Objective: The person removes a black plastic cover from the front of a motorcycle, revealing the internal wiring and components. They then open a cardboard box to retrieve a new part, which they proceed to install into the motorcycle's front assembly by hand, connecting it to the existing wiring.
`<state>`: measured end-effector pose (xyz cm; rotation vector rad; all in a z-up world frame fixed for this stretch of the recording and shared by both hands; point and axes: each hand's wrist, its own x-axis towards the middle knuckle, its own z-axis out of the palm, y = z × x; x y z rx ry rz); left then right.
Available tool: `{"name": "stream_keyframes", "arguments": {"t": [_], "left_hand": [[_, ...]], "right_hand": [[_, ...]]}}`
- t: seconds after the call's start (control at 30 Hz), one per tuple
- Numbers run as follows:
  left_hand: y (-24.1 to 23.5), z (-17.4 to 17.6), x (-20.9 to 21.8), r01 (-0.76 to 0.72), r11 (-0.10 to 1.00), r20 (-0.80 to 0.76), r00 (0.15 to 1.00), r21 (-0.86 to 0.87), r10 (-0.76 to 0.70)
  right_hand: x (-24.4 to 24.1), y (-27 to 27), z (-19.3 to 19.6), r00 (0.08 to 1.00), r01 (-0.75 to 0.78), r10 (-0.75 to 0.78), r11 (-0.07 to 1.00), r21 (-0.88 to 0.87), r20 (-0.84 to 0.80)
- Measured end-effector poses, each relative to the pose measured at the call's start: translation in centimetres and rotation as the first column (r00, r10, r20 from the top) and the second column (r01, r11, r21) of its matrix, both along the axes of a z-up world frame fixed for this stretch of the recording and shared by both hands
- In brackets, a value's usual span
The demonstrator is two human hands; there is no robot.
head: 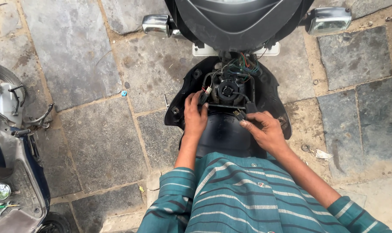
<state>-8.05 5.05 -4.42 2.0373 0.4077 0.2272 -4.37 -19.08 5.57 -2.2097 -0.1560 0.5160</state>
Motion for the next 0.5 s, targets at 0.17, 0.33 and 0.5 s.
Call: {"name": "stream_keyframes", "arguments": {"t": [0.17,0.33,0.5], "left_hand": [[-1.5,2.8,0.5,-0.034,0.973,0.017,0.999,0.23,0.031],[-2.4,4.2,1.3,0.044,0.929,-0.096,0.995,0.369,-0.009],[-2.6,3.3,2.2,0.109,0.926,-0.173,0.984,0.362,-0.048]], "right_hand": [[0.2,0.2,-0.6,0.98,-0.069,0.053,0.995,0.077,0.191],[0.6,0.6,-0.5,0.999,-0.011,0.009,0.998,0.063,0.034],[0.4,0.2,-0.5,0.992,0.065,-0.056,0.995,0.08,-0.115]]}}
